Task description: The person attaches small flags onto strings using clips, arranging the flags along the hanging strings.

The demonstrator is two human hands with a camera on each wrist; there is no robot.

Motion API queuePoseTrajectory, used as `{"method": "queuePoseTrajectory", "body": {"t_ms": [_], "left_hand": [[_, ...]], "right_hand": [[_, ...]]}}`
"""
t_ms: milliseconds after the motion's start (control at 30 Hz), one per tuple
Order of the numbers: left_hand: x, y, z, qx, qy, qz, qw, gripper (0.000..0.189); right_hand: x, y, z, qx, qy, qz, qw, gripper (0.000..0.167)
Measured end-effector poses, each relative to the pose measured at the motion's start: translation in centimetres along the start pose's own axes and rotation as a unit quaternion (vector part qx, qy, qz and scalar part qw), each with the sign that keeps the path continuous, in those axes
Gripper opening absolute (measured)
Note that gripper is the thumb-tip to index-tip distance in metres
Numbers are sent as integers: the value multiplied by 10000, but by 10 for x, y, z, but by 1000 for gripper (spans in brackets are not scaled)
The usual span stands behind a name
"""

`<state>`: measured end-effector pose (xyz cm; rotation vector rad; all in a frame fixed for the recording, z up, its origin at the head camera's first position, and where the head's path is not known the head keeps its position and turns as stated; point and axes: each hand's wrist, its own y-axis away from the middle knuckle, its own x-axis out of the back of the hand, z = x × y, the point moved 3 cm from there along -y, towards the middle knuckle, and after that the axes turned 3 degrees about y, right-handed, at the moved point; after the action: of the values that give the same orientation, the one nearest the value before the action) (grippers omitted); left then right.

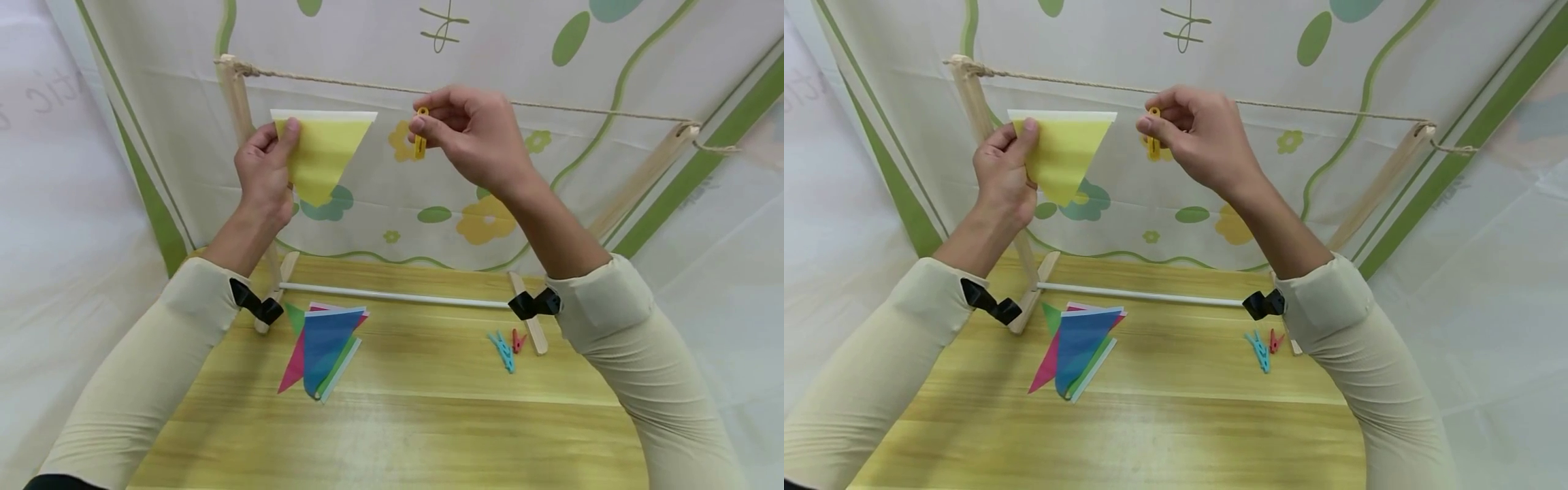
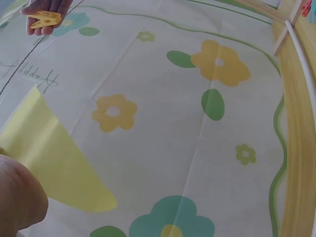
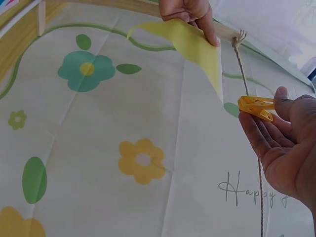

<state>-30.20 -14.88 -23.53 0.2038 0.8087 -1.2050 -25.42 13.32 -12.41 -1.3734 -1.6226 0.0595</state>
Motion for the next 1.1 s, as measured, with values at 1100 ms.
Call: {"method": "queuePoseTrajectory", "body": {"t_ms": [1100], "left_hand": [[-16, -1, 19, 142, -880, -65, 9960, 16]], "right_hand": [[-4, -55, -36, 429, 69, 276, 9987, 27]]}}
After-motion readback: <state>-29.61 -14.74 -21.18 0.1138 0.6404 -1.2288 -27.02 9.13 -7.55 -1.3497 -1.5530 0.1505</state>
